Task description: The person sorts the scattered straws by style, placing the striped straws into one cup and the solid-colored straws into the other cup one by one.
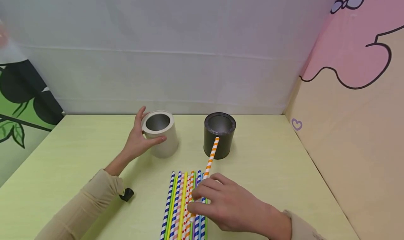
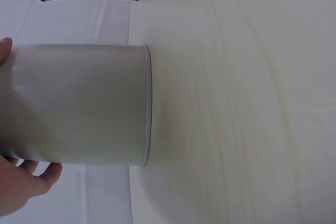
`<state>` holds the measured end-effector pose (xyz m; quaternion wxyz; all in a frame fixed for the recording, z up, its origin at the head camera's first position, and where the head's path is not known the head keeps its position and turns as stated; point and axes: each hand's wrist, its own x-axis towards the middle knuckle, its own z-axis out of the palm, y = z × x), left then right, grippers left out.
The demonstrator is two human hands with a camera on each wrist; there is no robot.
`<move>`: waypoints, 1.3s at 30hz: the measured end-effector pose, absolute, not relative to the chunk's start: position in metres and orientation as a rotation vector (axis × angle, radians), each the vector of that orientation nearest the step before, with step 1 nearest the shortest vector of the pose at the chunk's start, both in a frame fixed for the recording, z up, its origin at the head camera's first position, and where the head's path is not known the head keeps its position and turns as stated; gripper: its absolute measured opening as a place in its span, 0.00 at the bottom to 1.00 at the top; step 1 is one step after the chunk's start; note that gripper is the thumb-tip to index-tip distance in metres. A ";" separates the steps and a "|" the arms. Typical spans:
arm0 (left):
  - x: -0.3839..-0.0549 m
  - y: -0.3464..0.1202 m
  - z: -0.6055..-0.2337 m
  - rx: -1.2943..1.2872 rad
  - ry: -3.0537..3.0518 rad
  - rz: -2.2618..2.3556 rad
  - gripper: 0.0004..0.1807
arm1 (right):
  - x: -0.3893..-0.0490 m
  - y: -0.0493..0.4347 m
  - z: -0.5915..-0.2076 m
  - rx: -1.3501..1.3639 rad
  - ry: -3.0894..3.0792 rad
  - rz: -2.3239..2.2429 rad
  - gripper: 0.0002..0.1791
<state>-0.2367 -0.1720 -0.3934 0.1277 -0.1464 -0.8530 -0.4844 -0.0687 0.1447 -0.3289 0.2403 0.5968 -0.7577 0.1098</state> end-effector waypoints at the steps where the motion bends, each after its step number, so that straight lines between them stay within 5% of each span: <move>1: -0.237 -0.172 -0.393 -0.425 -2.482 -1.405 0.67 | -0.069 0.144 -0.327 1.635 -2.066 0.303 0.10; 39: -0.235 -0.173 -0.397 -0.363 -2.510 -1.404 0.62 | -0.125 0.087 -0.278 1.568 -1.687 0.758 0.05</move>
